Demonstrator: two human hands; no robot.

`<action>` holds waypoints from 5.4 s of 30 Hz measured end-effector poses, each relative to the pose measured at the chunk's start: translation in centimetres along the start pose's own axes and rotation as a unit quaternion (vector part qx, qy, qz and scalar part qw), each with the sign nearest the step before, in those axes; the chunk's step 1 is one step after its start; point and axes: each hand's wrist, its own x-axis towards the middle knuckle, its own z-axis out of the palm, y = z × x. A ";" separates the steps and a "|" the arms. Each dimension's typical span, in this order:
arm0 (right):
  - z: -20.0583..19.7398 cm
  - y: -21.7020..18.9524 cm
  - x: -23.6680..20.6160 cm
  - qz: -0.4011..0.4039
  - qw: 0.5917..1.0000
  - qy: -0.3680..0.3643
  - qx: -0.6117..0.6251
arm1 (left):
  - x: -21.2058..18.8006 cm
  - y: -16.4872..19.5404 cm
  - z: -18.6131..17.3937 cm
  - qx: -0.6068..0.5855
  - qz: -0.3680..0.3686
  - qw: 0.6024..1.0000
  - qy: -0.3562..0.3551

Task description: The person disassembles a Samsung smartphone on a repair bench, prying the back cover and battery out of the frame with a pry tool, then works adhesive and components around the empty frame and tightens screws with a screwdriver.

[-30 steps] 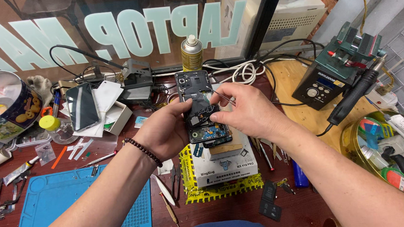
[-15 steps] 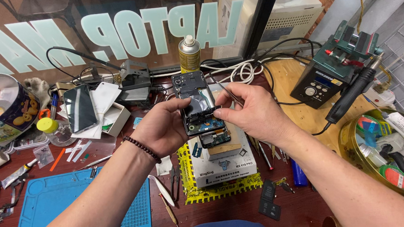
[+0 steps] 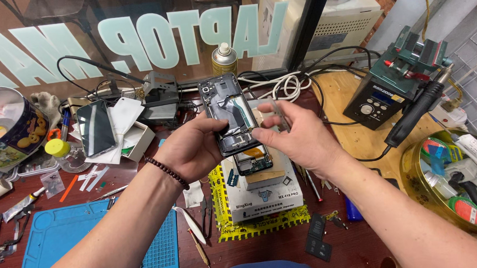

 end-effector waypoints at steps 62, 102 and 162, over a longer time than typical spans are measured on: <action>-1.6 0.8 0.9 0.260 0.946 -0.074 0.182 | -2.8 -0.1 0.5 0.178 -0.031 0.980 -0.089; -1.1 3.0 -1.9 0.235 0.923 -0.008 0.304 | -2.1 -1.3 0.1 0.202 -0.044 0.977 -0.047; -2.4 14.2 -0.2 0.336 0.864 -0.003 0.376 | 3.2 -5.8 -3.9 0.250 0.057 0.903 0.345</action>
